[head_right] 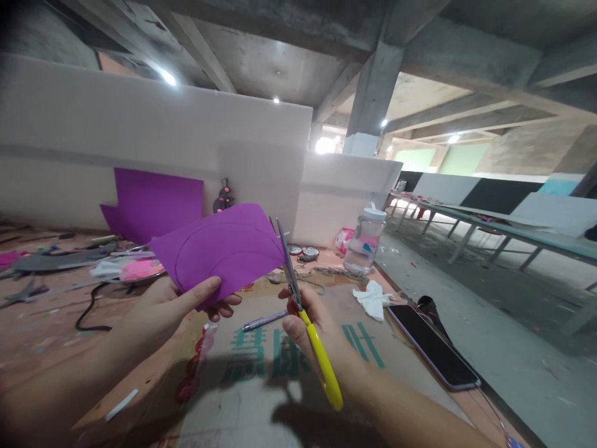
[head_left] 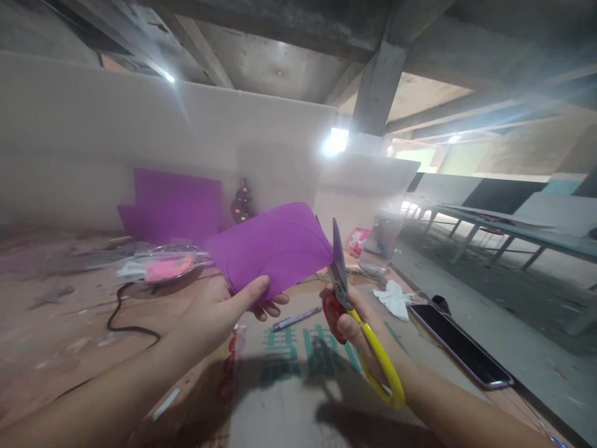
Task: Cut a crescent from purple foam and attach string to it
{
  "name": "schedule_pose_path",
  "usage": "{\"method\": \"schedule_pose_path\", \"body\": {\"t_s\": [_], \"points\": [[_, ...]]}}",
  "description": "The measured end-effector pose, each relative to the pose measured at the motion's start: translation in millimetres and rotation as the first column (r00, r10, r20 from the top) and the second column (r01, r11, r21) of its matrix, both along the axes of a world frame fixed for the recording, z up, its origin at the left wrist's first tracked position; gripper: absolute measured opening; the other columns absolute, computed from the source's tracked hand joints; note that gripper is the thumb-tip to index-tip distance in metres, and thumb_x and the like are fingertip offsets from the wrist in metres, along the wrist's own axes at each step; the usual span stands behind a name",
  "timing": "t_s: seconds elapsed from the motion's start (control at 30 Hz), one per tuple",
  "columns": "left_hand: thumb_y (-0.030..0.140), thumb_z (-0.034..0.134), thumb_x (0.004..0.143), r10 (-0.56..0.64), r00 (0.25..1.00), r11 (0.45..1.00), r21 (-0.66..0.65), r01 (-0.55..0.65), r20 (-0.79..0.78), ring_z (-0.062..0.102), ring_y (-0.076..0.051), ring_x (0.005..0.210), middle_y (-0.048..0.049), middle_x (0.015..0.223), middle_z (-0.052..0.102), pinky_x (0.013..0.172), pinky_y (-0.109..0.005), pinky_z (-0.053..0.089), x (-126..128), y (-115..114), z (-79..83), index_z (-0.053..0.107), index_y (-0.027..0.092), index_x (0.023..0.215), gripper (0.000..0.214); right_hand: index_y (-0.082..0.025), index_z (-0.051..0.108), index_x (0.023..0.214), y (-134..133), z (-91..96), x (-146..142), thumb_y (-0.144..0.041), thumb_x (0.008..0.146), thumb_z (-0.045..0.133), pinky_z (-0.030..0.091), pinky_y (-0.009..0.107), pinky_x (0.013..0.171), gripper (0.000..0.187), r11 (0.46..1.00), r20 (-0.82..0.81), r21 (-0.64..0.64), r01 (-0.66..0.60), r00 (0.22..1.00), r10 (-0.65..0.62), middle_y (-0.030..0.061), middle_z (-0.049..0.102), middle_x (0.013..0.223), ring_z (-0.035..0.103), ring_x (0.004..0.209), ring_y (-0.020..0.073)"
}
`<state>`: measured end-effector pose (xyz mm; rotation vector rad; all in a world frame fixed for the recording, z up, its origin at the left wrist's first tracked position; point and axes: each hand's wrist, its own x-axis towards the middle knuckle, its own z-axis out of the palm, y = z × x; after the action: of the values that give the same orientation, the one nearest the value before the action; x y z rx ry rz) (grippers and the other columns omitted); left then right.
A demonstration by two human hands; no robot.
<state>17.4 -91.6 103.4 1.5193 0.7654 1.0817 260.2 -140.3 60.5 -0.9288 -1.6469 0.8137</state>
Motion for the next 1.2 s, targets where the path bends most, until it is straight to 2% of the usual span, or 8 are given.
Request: {"method": "schedule_pose_path", "body": {"t_s": [0.3,0.53,0.8,1.03,1.2], "points": [[0.055,0.066,0.086,0.012,0.998,1.000,0.011,-0.012,-0.054,0.071,-0.020,0.067,-0.0132,0.082,0.079,0.065,-0.029,0.058,-5,0,0.2,0.078,0.011,0.084,0.045,-0.021,0.053,0.115,-11,11.7,-4,-0.065,0.091,0.055,0.032,0.028,0.053,0.050,1.000,0.019,-0.027,0.011,1.000,-0.010,-0.0028,0.043,0.072,0.038,0.058,0.0123],[0.057,0.064,0.086,0.043,0.997,0.997,0.069,-0.039,-0.066,0.071,-0.020,0.064,-0.0132,0.077,0.079,0.063,-0.030,0.059,-7,0,6.4,0.079,0.012,0.079,0.048,-0.021,0.055,0.115,-9,5.9,-5,-0.066,0.089,0.057,0.029,0.027,0.049,0.052,0.998,-0.033,-0.058,0.014,0.999,-0.016,-0.0029,0.044,0.073,0.036,0.055,0.0110],[0.050,0.059,0.092,0.035,0.995,0.993,0.119,-0.024,-0.092,0.071,-0.020,0.064,-0.0096,0.074,0.078,0.063,-0.029,0.059,-13,-1,11.3,0.078,0.015,0.078,0.042,-0.022,0.053,0.113,-8,6.9,-5,-0.067,0.087,0.058,0.023,0.028,0.048,0.053,0.997,-0.050,-0.072,-0.041,0.998,0.038,-0.0064,0.037,0.064,0.033,0.051,0.0102],[0.049,0.059,0.091,0.063,0.993,0.992,0.113,-0.051,-0.098,0.069,-0.020,0.063,-0.0080,0.069,0.077,0.063,-0.029,0.058,-13,-1,11.4,0.078,0.018,0.071,0.042,-0.022,0.055,0.113,-1,-4.1,0,-0.067,0.087,0.058,0.026,0.025,0.045,0.052,0.999,-0.008,-0.032,-0.020,1.000,0.020,-0.0050,0.039,0.067,0.034,0.051,0.0099],[0.048,0.060,0.091,0.053,0.995,0.991,0.127,-0.041,-0.088,0.069,-0.019,0.063,-0.0067,0.068,0.076,0.063,-0.026,0.056,-14,-2,14.2,0.078,0.018,0.071,0.040,-0.022,0.057,0.114,-8,0.3,-3,-0.063,0.090,0.058,0.029,0.025,0.045,0.047,0.998,-0.027,-0.053,0.012,1.000,-0.014,-0.0049,0.041,0.068,0.033,0.050,0.0092]]}}
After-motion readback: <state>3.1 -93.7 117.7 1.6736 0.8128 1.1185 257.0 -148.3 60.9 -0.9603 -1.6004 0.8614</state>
